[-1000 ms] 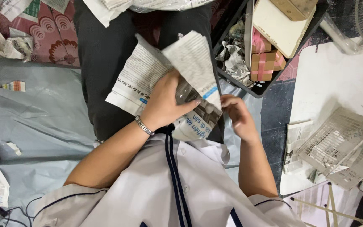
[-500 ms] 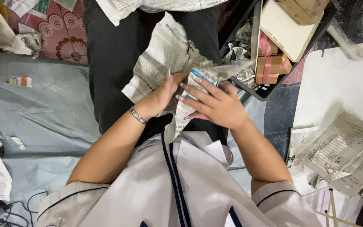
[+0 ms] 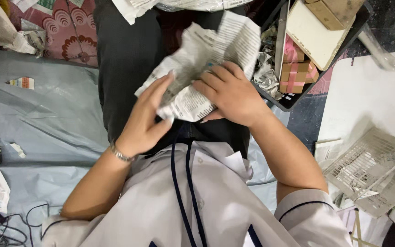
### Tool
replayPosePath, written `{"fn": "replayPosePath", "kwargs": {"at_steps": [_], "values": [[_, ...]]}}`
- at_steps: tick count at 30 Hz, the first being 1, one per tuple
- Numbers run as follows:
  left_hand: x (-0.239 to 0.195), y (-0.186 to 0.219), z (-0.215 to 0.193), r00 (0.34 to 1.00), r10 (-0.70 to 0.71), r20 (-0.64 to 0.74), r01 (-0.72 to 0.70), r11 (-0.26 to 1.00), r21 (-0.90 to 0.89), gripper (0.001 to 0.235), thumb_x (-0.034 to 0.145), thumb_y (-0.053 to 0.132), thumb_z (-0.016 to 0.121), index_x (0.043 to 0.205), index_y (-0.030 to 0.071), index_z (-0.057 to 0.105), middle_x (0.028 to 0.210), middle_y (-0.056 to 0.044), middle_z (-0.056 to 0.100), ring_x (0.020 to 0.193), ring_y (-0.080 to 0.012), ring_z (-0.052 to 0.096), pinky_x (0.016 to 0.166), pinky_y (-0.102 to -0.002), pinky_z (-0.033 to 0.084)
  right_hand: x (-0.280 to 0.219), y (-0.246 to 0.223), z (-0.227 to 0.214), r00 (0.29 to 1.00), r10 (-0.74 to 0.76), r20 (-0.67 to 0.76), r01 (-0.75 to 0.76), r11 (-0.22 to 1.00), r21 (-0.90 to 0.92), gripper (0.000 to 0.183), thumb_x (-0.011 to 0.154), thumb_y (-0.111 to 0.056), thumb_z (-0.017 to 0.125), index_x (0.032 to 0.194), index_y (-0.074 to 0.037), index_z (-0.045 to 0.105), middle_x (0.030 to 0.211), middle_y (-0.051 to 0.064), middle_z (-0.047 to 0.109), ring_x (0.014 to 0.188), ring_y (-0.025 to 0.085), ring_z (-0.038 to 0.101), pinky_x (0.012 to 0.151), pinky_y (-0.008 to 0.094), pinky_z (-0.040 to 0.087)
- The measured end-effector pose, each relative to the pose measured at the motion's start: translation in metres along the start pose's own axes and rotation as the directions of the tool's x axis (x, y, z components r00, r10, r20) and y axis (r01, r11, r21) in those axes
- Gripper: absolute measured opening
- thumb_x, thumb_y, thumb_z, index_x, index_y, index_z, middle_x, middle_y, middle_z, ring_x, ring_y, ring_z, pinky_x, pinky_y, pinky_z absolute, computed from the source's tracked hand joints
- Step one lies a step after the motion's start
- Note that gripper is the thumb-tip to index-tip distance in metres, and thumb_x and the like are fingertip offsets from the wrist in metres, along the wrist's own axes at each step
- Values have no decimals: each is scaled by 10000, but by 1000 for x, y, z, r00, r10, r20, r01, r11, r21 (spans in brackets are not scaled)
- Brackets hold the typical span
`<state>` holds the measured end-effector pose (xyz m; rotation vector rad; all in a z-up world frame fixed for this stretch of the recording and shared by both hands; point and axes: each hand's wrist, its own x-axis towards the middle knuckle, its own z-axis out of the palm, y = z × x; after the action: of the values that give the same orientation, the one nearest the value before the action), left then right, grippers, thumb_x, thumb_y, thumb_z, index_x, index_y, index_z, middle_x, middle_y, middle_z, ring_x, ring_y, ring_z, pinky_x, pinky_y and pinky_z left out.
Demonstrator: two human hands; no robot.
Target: The person sits cross-legged and repeatedly wraps small objects with newspaper sheets. They fold the paper around each item, tuck the edges, and place the wrapped bundle on a nearby table. A glass jar is also wrapped in the same manner.
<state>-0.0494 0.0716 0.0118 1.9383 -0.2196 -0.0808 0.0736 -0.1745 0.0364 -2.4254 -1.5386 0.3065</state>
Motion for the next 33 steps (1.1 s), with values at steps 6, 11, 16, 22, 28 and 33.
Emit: {"fn": "replayPosePath", "kwargs": {"at_steps": [6, 11, 16, 22, 28, 33], "values": [[-14, 41, 13, 948, 286, 139, -318, 850, 419, 569, 941, 378, 750, 1360, 31, 587, 1358, -141, 575, 1302, -331, 540, 1146, -514, 397, -12, -20, -6, 958, 197, 208, -213, 975, 60, 844, 624, -577, 853, 1225, -19, 657, 1137, 113, 640, 1093, 319, 581, 1022, 475, 398], [-1, 37, 58, 909, 260, 327, -387, 817, 428, 700, 814, 398, 768, 1350, -18, 595, 1390, -170, 606, 1287, -305, 571, 1156, -522, 403, -39, -28, -5, 928, 279, 247, -327, 928, 180, 772, 614, -569, 824, 1176, -61, 673, 1130, 90, 668, 1107, 285, 611, 1035, 453, 386], [15, 14, 76, 916, 259, 304, -398, 663, 634, 600, 1006, 350, 741, 1457, 8, 541, 1459, -155, 583, 1368, -250, 552, 1265, -497, 332, -62, -25, -6, 935, 354, -19, -348, 928, 136, 1006, 629, -715, 735, 1384, -57, 636, 1246, 136, 628, 1192, 340, 566, 1051, 480, 337], [40, -15, 60, 944, 79, 320, -186, 929, 319, 828, 807, 546, 756, 1390, 6, 527, 1344, -165, 592, 1260, -324, 574, 1180, -641, 231, -87, -37, -5, 983, 128, -131, -158, 955, -252, 762, 764, -653, 731, 1384, -217, 655, 1404, 67, 621, 1291, 226, 585, 1068, 462, 339], [69, -11, 47, 949, -48, 312, -94, 900, 427, 803, 857, 531, 779, 1441, 50, 510, 1401, -128, 575, 1337, -328, 514, 1213, -667, 216, -68, 3, 9, 961, 261, -95, -255, 965, 68, 754, 692, -393, 852, 1377, -143, 657, 1396, 67, 631, 1283, 262, 613, 1109, 492, 366], [57, 22, 61, 943, 185, 277, -327, 671, 665, 944, 706, 514, 811, 1477, 63, 505, 1507, -198, 486, 1414, -367, 443, 1179, -681, 229, -43, 38, -1, 949, 311, 46, -307, 890, 337, 784, 670, -423, 875, 1328, -66, 641, 1225, 150, 708, 1147, 337, 648, 1049, 464, 403]]}}
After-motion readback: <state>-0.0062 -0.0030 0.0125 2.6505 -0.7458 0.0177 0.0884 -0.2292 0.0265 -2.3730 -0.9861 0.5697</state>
